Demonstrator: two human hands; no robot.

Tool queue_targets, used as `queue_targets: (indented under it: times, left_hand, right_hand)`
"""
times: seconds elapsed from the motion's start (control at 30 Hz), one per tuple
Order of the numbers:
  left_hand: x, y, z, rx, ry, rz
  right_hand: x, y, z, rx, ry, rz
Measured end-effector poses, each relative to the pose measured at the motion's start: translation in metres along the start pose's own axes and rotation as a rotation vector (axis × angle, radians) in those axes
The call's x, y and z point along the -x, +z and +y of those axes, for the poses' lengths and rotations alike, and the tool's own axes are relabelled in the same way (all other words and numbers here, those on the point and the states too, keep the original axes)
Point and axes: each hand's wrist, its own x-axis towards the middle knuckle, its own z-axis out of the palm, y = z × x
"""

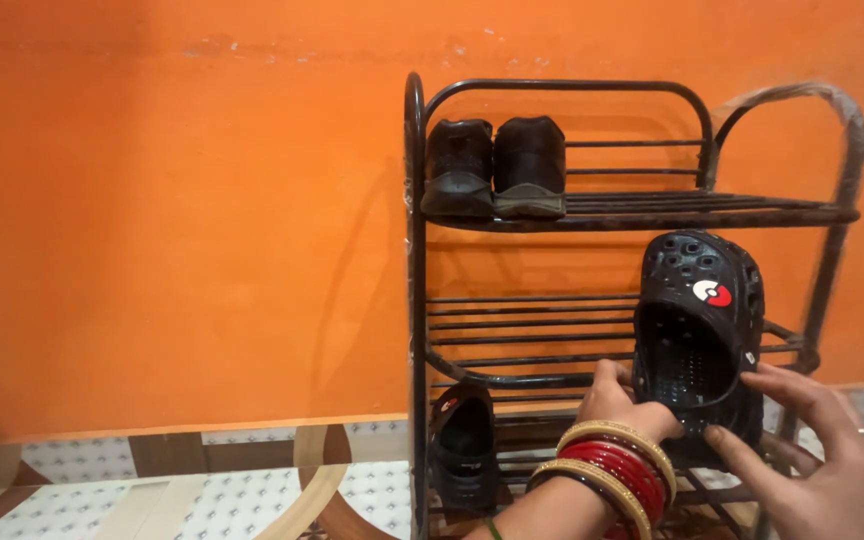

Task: The person wipes a black sandal with a cloth, then places it on a metal shoe rack. They repeat this process with another sandal, cleaning and arranging them on the rack.

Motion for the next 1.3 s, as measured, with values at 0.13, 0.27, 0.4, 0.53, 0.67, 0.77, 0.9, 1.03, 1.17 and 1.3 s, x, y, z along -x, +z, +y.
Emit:
queue_targets:
  times: [0.13,0.27,0.4,0.53,0.67,0.77,0.9,1.03,1.17,1.3]
  left_hand:
    - [-0.008,0.002,-0.014,-0.019,-0.1,-0.04]
    - [-0.012,0.002,-0.016,-0.021,-0.088,-0.031]
    - [-0.018,0.001,-0.009,0.046,-0.116,-0.051]
    - [-0.023,0.003,0.002,0.003,-0.093,-0.005]
    - [-0.033,0.011,0.014,0.004,-0.167,-0.004]
    - [-0.046,0.015,0.022,-0.046,-0.147,-0.003]
    - [-0.061,0.021,0.027,-0.082,-0.054,0.008]
    - [-0.07,0.031,0.029,-0.068,-0.071,-0.005]
    - [-0.077,0.042,0.032,-0.109,-0.058,0.015]
    - [-0.088,0.053,0.034,-0.169,-0.065,0.013]
  right_hand:
    - [0.008,0.011,0.006,-0.047,0.064,0.016]
    - [0.003,0.013,0.009,-0.045,0.023,0.011]
    - [-0.008,0.013,0.013,-0.402,0.218,-0.009]
    - [-0.025,0.011,0.02,-0.328,0.183,-0.067]
    - [-0.053,0.009,0.031,-0.194,0.105,-0.106]
    - [-0.075,0.009,0.038,-0.272,0.188,-0.127]
    - [-0.096,0.015,0.044,-0.273,0.32,-0.137]
    - [-0.104,0.019,0.055,-0.288,0.367,-0.126]
    - [-0.107,0.02,0.067,-0.364,0.387,-0.11]
    - [-0.109,0.02,0.077,-0.4,0.387,-0.099]
